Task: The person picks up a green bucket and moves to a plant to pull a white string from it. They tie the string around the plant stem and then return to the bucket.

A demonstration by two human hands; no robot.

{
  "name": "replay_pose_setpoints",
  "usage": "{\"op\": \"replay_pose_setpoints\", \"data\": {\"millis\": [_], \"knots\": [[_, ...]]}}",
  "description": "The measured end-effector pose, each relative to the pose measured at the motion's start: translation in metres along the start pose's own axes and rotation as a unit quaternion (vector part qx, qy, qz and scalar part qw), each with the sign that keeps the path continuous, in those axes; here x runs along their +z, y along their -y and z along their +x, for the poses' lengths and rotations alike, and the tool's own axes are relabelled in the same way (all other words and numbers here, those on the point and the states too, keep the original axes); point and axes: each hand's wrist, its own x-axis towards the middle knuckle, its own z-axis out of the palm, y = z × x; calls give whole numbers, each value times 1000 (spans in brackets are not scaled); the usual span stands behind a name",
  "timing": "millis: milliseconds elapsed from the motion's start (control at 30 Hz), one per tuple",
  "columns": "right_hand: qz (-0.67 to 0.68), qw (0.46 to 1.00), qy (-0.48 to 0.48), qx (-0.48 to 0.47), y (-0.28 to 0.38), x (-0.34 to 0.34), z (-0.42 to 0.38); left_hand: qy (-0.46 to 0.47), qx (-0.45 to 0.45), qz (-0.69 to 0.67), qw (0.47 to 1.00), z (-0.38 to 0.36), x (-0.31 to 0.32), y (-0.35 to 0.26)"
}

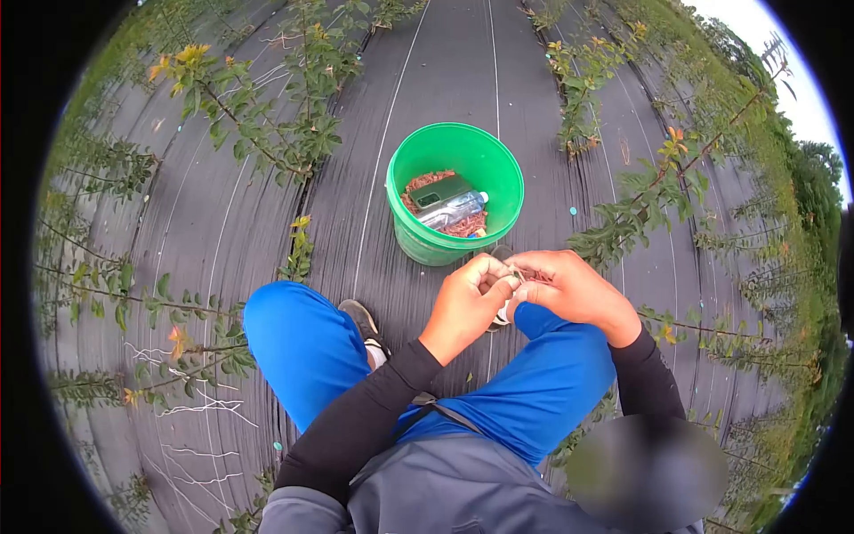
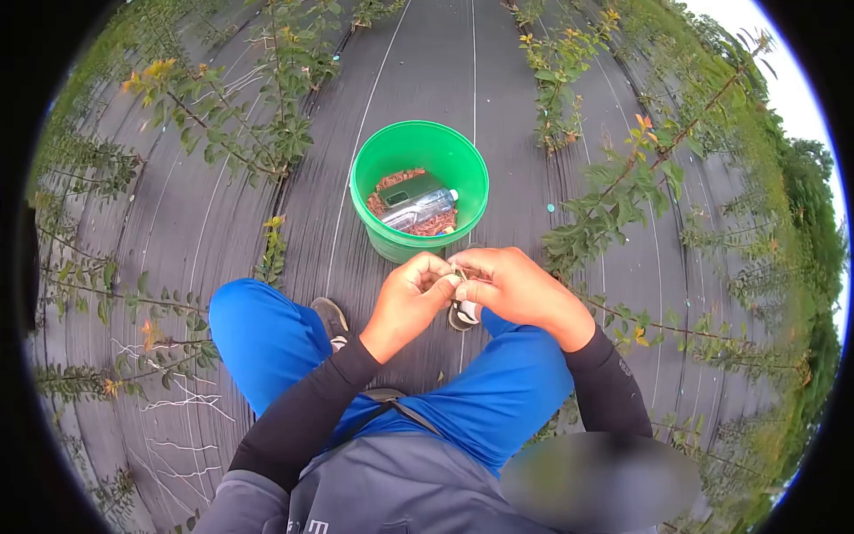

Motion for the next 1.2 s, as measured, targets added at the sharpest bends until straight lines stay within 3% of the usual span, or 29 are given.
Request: {"op": "replay_pose_setpoints", "data": {"millis": [67, 133, 400, 433, 467, 500, 533, 600, 667, 700, 733, 767, 800, 867, 933, 1033, 1133, 1200], "knots": [[89, 994, 0, 69, -2, 13, 2, 1, 8, 12, 1000, -6, -11, 3], [119, 991, -9, 66, -12, 31, 4, 16, -6, 90, 996, -12, -21, 3], [207, 963, -158, 70, -24, 50, 25, -14, -69, 13, 997, -23, -44, 20], [404, 900, -126, 109, -22, 44, 23, 26, -75, 129, 988, -26, -48, 23], [583, 795, -91, 142, -17, 41, 22, 66, -78, 242, 965, -29, -52, 26], [614, 765, -112, 160, -15, 45, 25, 131, -132, 361, 914, -32, -54, 7], [662, 725, -99, 164, -25, 49, 26, 137, -134, 356, 915, -35, -54, 14], [716, 672, -90, 169, -33, 56, 28, 56, 11, 482, 874, -43, -54, 23], [710, 672, -112, 179, -33, 62, 29, 58, 4, 453, 890, -36, -55, 29], [703, 674, -131, 186, -34, 66, 29, 29, -27, 283, 958, -30, -54, 34], [704, 672, -131, 191, -35, 69, 29, -5, -58, 102, 993, -26, -52, 37], [699, 673, -144, 192, -37, 73, 31, -10, -97, -4, 995, -23, -50, 35], [695, 675, -156, 194, -38, 77, 33, -13, -100, -4, 995, -22, -48, 31], [689, 678, -165, 194, -41, 85, 35, -47, -214, -234, 947, -21, -42, 22], [682, 684, -176, 193, -41, 91, 36, -95, -177, -203, 958, -22, -38, 25], [632, 717, -202, 215, -39, 102, 39, -146, 63, 79, 984, -21, -40, 25], [551, 761, -248, 235, -36, 110, 43, -106, 129, 175, 970, -17, -37, 27], [540, 774, -251, 217, -39, 113, 44, -106, 119, 161, 974, -14, -37, 32]]}}
